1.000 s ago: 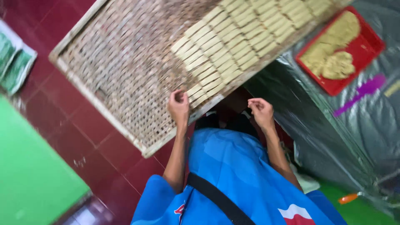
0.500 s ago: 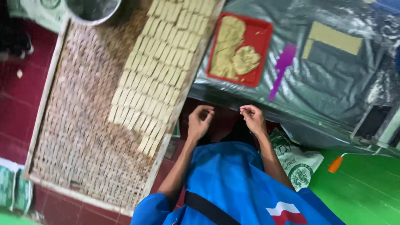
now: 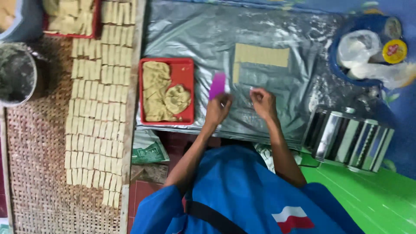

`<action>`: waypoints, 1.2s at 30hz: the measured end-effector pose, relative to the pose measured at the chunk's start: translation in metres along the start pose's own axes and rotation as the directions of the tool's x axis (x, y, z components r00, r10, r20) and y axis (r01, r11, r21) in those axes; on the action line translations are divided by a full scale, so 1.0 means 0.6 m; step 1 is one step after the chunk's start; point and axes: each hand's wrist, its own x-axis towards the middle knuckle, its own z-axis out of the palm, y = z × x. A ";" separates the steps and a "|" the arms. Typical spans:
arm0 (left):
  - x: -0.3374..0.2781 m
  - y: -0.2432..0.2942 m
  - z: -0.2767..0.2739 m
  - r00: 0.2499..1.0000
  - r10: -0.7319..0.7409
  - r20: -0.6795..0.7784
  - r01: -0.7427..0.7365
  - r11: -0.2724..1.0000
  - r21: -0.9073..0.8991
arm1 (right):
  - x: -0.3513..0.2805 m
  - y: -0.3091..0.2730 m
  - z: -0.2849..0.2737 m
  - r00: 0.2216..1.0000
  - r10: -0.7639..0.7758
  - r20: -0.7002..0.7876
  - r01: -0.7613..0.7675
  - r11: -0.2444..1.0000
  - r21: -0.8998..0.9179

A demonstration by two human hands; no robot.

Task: Arranging small rectangular pieces of dough onto a drying rack.

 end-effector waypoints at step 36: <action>0.270 -0.067 0.133 0.967 0.039 -0.253 0.014 0.979 0.204 | 0.345 0.181 -0.103 0.957 -0.165 -0.240 0.095 0.956 -0.277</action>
